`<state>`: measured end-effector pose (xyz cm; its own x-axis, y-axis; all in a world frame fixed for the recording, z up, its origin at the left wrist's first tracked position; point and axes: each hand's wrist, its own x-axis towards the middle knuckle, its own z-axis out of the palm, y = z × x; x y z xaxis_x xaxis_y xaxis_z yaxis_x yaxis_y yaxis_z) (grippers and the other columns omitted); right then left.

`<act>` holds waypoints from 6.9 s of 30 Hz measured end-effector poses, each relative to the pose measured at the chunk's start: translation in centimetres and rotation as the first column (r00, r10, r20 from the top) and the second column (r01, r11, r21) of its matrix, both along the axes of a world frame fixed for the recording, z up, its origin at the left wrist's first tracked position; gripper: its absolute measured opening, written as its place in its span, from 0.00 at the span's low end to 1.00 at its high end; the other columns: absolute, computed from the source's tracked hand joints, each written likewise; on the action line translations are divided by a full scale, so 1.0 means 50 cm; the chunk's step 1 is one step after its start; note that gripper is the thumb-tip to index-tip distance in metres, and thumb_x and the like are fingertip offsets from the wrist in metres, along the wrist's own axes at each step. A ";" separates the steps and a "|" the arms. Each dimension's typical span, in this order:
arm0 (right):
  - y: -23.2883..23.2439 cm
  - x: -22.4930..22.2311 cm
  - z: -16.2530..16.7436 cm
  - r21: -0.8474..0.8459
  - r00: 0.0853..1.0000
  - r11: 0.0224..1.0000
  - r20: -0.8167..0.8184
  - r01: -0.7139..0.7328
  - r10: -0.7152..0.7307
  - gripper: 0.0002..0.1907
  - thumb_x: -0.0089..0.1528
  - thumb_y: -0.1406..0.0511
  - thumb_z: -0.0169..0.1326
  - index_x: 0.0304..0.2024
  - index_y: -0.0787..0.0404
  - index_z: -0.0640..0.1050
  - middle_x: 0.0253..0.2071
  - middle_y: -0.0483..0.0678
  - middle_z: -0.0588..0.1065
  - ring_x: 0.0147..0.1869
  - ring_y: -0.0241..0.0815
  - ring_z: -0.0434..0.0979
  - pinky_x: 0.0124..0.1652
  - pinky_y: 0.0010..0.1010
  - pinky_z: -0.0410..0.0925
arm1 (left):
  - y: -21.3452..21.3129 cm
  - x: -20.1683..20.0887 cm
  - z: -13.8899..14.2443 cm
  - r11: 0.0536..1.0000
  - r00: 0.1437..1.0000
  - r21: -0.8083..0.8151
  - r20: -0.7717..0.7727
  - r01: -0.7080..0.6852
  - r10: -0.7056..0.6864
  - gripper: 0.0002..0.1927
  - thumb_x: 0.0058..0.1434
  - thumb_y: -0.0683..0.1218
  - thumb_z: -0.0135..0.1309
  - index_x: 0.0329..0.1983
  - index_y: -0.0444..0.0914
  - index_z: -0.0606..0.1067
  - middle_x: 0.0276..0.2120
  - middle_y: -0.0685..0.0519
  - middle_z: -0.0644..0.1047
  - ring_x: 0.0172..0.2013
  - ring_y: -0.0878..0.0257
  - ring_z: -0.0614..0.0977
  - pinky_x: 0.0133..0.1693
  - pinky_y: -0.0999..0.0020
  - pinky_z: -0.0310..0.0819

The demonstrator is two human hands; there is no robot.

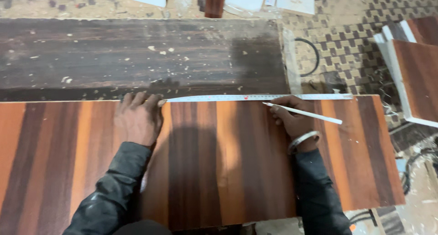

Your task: The person kneels on the workshop floor and measures wood-grain laminated boards with a tape measure, holding the tape taut with one hand while marking measured positions with a pencil in the other hand. They reposition the tape along the length of each board and repeat the measure-and-mark cycle across several boards laid on the floor.

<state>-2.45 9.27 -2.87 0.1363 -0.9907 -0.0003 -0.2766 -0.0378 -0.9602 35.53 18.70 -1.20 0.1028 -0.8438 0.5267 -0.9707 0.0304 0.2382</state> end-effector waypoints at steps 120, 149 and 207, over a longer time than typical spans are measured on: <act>-0.006 0.025 0.012 0.039 0.998 0.998 0.053 0.043 -0.045 0.04 0.65 0.73 0.55 0.41 0.69 0.79 0.34 0.50 0.80 0.32 0.33 0.80 0.28 0.22 0.73 | -0.007 0.005 -0.016 0.998 0.999 0.059 -0.013 -0.037 0.038 0.06 0.61 0.45 0.60 0.40 0.43 0.83 0.35 0.54 0.79 0.40 0.52 0.78 0.40 0.55 0.72; -0.007 0.023 0.010 0.021 0.999 0.999 0.027 0.032 -0.033 0.03 0.64 0.72 0.56 0.39 0.69 0.79 0.33 0.50 0.80 0.31 0.32 0.79 0.28 0.21 0.73 | -0.007 0.004 -0.011 0.999 0.999 0.044 -0.019 -0.028 0.029 0.05 0.62 0.46 0.60 0.40 0.43 0.83 0.35 0.53 0.79 0.39 0.52 0.78 0.39 0.55 0.72; 0.002 0.015 -0.002 0.126 0.905 0.989 0.406 0.082 -0.127 0.07 0.67 0.71 0.50 0.45 0.65 0.77 0.35 0.51 0.78 0.32 0.37 0.79 0.33 0.27 0.75 | 0.000 0.006 0.008 0.998 0.998 0.056 -0.061 -0.032 0.035 0.05 0.62 0.48 0.60 0.37 0.43 0.82 0.32 0.51 0.78 0.38 0.49 0.78 0.39 0.52 0.72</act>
